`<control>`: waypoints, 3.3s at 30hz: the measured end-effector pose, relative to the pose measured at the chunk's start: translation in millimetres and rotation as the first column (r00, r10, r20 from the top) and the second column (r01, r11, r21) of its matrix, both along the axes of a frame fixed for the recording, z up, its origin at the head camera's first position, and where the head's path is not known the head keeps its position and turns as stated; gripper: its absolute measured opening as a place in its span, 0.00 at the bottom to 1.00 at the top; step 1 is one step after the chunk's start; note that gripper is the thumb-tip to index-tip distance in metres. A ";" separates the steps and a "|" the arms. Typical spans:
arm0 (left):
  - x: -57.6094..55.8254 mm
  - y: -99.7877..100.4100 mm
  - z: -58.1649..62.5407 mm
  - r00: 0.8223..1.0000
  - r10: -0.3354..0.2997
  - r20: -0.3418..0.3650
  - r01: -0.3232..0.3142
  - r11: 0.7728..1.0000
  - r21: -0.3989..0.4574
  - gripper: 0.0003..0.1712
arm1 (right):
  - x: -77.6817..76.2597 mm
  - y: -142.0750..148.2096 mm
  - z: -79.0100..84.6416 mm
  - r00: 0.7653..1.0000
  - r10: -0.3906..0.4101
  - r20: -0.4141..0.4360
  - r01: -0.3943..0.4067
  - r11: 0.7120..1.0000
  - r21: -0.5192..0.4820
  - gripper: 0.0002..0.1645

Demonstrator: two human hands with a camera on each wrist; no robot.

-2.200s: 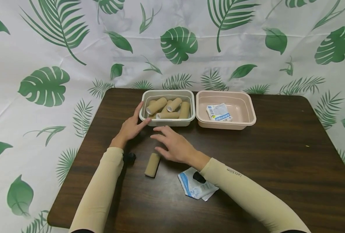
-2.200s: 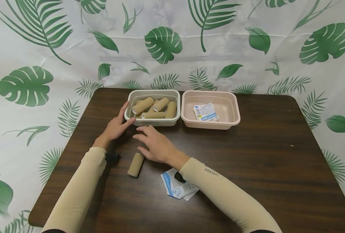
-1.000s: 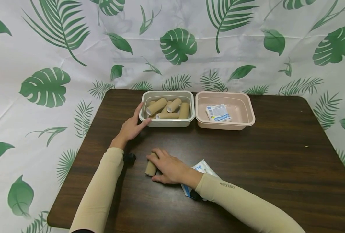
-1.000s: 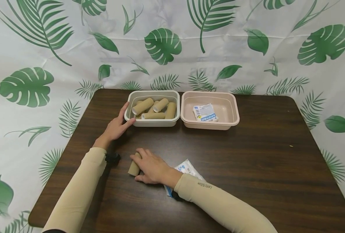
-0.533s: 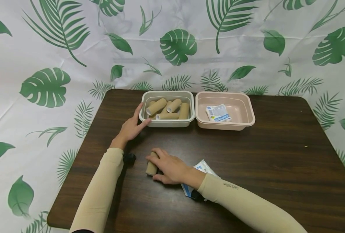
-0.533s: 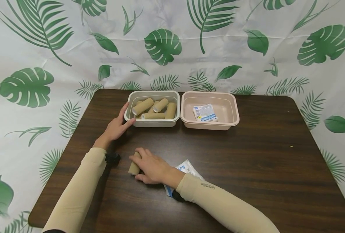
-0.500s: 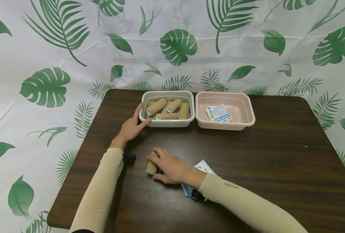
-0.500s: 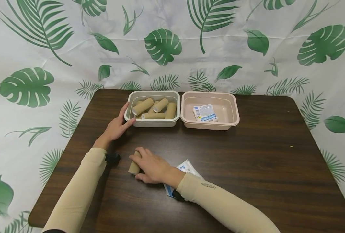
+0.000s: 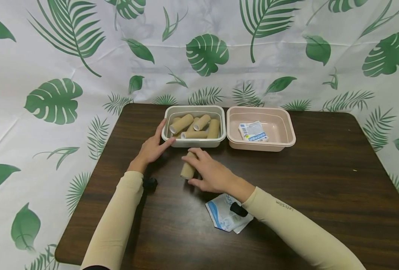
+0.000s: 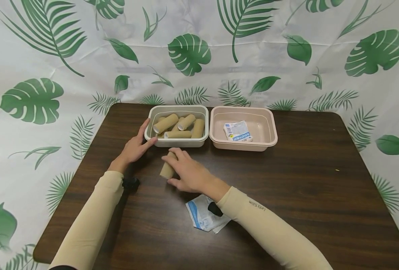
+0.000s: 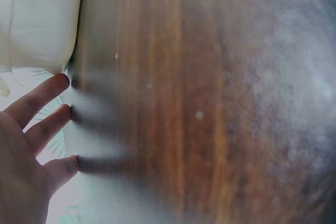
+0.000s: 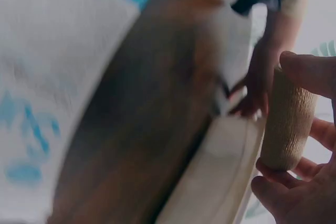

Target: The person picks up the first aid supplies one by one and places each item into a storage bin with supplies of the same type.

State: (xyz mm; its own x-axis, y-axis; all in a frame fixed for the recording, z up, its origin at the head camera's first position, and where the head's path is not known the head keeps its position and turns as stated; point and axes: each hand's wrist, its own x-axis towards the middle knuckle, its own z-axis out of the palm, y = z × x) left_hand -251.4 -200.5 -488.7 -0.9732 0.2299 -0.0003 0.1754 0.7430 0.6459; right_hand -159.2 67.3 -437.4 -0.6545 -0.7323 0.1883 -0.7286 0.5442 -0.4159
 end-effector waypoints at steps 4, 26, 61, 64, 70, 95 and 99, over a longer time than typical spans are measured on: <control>-0.4 0.4 0.0 1.000 -0.005 0.000 0.005 1.000 -0.002 0.47 | -17.3 13.4 6.3 0.998 -0.057 -0.028 0.056 0.998 -0.026 0.40; -2.7 -1.1 -1.3 1.000 0.000 -0.002 0.000 1.000 -0.001 0.48 | -96.7 46.1 9.9 0.954 -0.280 0.105 0.286 0.957 -0.051 0.41; -1.8 -1.1 -3.3 1.000 0.003 -0.010 -0.003 1.000 -0.014 0.47 | -95.8 59.1 0.9 0.965 -0.251 0.072 0.256 0.964 -0.069 0.30; -2.2 -1.0 -2.8 1.000 0.004 -0.009 -0.004 1.000 -0.010 0.47 | -88.9 60.5 1.2 0.971 -0.235 0.052 0.239 0.968 -0.075 0.29; -1.5 -1.8 -3.0 1.000 0.001 -0.011 -0.001 1.000 -0.006 0.48 | -68.6 62.0 3.4 0.977 -0.208 0.045 0.211 0.975 -0.077 0.29; -3.1 -1.4 -4.1 1.000 0.005 -0.008 -0.005 1.000 -0.001 0.47 | 57.8 104.9 -32.5 0.947 0.022 0.321 -0.061 0.992 0.112 0.39; -2.6 -2.1 -3.6 1.000 0.000 -0.003 0.000 1.000 -0.004 0.47 | 67.0 110.2 -37.1 0.952 0.045 0.304 -0.083 0.990 0.114 0.43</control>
